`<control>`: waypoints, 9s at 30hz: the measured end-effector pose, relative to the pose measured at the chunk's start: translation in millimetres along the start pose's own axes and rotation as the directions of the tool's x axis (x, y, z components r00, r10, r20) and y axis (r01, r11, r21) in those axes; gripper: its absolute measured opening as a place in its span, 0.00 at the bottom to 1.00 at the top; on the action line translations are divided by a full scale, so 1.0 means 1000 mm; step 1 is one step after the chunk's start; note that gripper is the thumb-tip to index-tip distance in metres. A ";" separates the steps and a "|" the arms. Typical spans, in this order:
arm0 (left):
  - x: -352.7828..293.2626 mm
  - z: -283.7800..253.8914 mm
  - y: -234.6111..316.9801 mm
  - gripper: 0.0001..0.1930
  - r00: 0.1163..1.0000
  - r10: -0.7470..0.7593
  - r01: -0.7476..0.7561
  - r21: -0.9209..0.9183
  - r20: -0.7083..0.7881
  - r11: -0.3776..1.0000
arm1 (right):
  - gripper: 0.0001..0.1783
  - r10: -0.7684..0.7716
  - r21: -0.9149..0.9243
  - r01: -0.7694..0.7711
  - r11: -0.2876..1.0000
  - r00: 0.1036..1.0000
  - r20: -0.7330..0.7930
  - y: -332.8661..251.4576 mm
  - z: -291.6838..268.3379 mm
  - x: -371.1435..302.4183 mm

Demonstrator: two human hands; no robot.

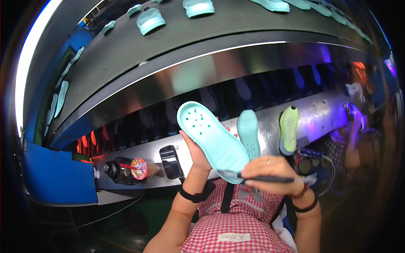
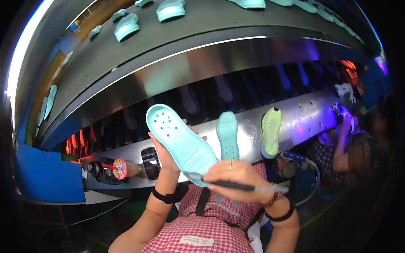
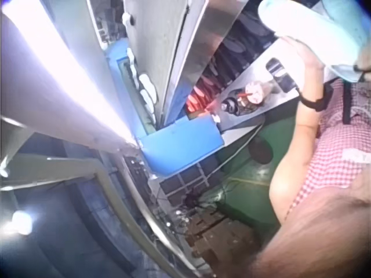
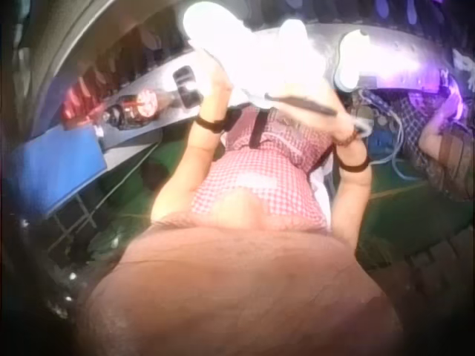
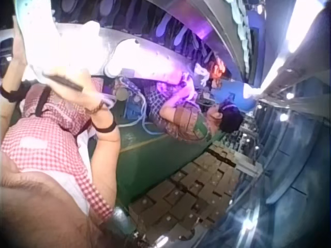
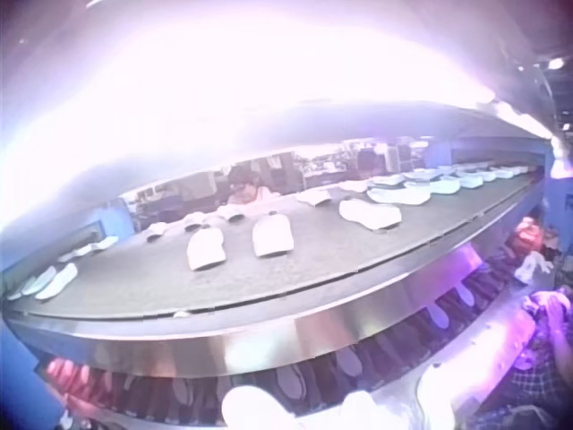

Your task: Apply adhesive to shoe soles using a brush in a manufacturing environment.

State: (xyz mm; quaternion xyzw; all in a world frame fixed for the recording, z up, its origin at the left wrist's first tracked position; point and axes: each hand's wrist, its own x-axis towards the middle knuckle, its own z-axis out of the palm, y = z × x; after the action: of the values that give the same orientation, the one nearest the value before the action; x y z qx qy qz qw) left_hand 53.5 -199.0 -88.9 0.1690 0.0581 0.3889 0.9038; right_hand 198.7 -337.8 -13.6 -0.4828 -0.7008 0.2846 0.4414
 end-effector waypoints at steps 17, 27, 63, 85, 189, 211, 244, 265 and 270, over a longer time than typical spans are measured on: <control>0.009 0.031 0.002 0.40 0.980 0.136 -0.131 -0.045 0.144 0.990 | 0.12 -0.045 0.168 0.051 0.984 0.998 -0.038 -0.003 -0.003 -0.006; 0.005 0.044 0.011 0.39 0.957 0.121 -0.143 0.066 0.263 0.988 | 0.12 0.160 0.577 -0.057 0.815 0.978 -0.131 0.020 -0.002 -0.024; 0.001 0.040 0.012 0.25 0.972 -0.134 0.143 -0.035 0.195 0.989 | 0.12 -0.043 0.130 0.062 0.990 0.989 -0.139 -0.012 0.001 -0.003; -0.022 0.053 0.033 0.25 0.648 -0.745 0.744 0.342 -0.157 0.574 | 0.15 -0.118 -0.261 0.227 0.938 0.920 0.373 -0.027 -0.037 -0.012; -0.027 -0.050 -0.072 0.40 0.916 -0.196 0.206 -0.010 -0.350 0.979 | 0.11 0.081 -0.161 -0.136 0.978 0.947 -0.311 0.065 0.051 -0.007; -0.023 -0.015 -0.049 0.44 0.948 -0.230 0.246 0.047 -0.218 0.968 | 0.12 0.064 0.120 -0.051 0.991 0.992 -0.110 0.025 0.010 -0.024; -0.047 0.004 -0.027 0.36 0.993 -0.107 0.115 0.218 -0.048 0.969 | 0.11 0.375 0.662 -0.226 0.715 0.923 -0.090 0.007 0.021 -0.035; -0.028 0.024 0.030 0.29 0.660 -0.729 0.705 0.484 -0.182 0.518 | 0.11 -0.063 0.131 0.039 0.991 0.981 0.183 -0.004 -0.036 -0.021; -0.048 0.028 0.045 0.29 0.793 -0.531 0.600 0.529 -0.297 0.600 | 0.12 -0.031 0.111 0.014 0.994 0.987 0.155 -0.003 -0.031 -0.036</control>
State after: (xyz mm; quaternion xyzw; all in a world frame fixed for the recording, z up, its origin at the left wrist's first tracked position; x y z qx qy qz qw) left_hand -3.8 -211.6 -48.0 0.3965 0.2774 0.0517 0.8736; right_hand 230.7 -373.4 -9.3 -0.4261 -0.7220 0.3545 0.4140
